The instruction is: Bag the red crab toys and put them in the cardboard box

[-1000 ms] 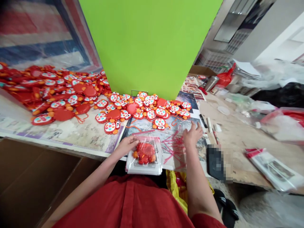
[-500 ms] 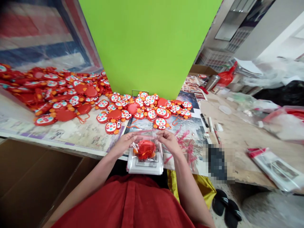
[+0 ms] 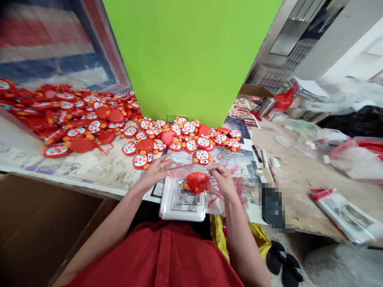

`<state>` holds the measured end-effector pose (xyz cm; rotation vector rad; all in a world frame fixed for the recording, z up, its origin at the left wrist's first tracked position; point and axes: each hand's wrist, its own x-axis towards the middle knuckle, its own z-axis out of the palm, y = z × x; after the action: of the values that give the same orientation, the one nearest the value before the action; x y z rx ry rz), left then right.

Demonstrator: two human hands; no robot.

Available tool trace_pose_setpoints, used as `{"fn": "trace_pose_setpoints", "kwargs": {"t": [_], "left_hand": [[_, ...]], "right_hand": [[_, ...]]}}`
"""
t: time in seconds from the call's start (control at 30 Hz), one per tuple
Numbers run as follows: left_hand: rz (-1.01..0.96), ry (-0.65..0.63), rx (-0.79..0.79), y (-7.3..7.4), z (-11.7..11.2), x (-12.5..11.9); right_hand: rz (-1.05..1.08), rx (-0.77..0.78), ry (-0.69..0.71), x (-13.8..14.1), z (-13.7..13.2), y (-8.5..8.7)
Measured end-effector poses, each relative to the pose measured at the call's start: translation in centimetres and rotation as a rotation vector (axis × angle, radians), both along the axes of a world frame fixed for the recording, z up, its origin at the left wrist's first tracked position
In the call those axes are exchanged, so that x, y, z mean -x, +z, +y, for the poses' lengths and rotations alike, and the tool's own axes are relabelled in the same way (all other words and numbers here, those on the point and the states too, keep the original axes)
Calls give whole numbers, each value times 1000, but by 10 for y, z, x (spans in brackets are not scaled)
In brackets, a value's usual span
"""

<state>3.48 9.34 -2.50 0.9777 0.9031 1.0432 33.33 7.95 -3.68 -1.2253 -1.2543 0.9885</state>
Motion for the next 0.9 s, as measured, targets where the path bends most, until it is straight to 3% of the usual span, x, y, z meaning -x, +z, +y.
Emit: {"fn": "trace_pose_setpoints", "kwargs": {"t": [0.13, 0.3, 0.57, 0.73, 0.9], "left_hand": [[-17, -229, 89, -13, -4, -29], [-9, -136, 91, -15, -6, -47], [-119, -74, 197, 13, -14, -34], [-118, -66, 115, 26, -21, -30], [151, -53, -41, 36, -21, -18]], "right_hand": [[16, -24, -4, 16, -1, 7], [50, -11, -25, 19, 0, 11], [-78, -77, 95, 6, -2, 19], [-155, -172, 214, 2, -5, 29], [-306, -180, 311, 12, 3, 33]]}}
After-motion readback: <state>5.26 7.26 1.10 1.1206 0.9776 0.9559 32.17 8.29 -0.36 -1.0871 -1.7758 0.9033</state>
